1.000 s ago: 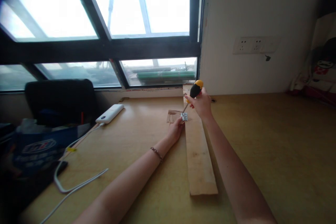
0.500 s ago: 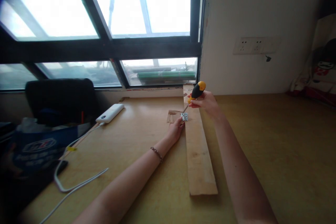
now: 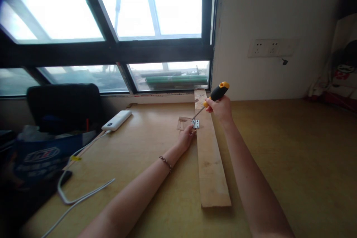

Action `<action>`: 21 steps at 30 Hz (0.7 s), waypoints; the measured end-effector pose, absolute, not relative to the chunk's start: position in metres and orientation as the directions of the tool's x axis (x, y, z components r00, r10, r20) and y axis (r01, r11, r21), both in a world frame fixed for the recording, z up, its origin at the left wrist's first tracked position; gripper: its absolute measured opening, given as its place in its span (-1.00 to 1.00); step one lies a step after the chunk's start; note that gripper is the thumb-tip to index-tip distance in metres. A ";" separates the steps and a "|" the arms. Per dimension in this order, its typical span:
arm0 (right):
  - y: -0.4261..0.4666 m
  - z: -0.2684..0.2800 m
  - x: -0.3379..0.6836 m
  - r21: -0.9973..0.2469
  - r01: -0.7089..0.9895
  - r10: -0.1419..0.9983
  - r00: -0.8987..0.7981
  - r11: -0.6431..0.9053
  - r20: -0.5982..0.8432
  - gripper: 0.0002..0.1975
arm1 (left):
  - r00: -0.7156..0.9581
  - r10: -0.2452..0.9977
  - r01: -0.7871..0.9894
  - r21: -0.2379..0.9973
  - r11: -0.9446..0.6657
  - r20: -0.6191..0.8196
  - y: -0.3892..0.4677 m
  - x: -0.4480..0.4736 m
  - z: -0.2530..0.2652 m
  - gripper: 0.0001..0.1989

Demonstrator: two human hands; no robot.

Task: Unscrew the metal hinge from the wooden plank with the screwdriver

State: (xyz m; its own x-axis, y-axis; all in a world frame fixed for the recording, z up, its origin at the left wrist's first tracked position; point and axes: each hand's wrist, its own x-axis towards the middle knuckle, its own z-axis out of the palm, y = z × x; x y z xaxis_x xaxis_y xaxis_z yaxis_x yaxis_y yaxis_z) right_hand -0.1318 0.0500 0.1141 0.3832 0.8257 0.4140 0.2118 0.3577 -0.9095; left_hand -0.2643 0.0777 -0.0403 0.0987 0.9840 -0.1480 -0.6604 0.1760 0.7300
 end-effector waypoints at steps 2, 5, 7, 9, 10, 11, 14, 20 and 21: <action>0.050 0.114 -0.130 -0.912 0.221 0.829 0.385 0.345 0.406 -0.76 | 0.136 0.979 -0.653 0.730 0.202 -0.150 0.080 -0.267 -0.039 -0.88; 0.051 0.113 -0.128 -0.916 0.244 0.836 0.384 0.318 0.392 -0.78 | 0.221 0.962 -0.600 0.756 0.261 -0.157 0.082 -0.273 -0.037 -0.91; 0.053 0.111 -0.128 -0.918 0.264 0.842 0.382 0.295 0.380 -0.79 | 0.226 0.961 -0.556 0.788 0.263 -0.161 0.083 -0.277 -0.037 -0.91; 0.055 0.109 -0.128 -0.923 0.280 0.853 0.380 0.263 0.358 -0.80 | 0.184 0.969 -0.521 0.820 0.237 -0.164 0.084 -0.278 -0.037 -0.91; 0.056 0.107 -0.129 -0.926 0.284 0.858 0.379 0.248 0.346 -0.81 | 0.157 0.973 -0.500 0.837 0.224 -0.166 0.084 -0.279 -0.037 -0.92; 0.056 0.106 -0.129 -0.928 0.285 0.864 0.375 0.238 0.337 -0.81 | 0.139 0.976 -0.476 0.853 0.215 -0.168 0.084 -0.279 -0.037 -0.92; 0.058 0.104 -0.131 -0.931 0.275 0.876 0.351 0.241 0.331 -0.81 | 0.116 0.979 -0.399 0.895 0.199 -0.166 0.084 -0.279 -0.037 -0.92; 0.062 0.098 -0.133 -0.928 0.287 0.887 0.324 0.239 0.329 -0.80 | 0.104 0.991 -0.208 0.973 0.102 -0.082 0.080 -0.280 -0.032 -0.85; 0.062 0.097 -0.133 -0.926 0.294 0.889 0.318 0.237 0.329 -0.80 | 0.102 0.993 -0.163 0.984 0.077 -0.061 0.079 -0.280 -0.031 -0.83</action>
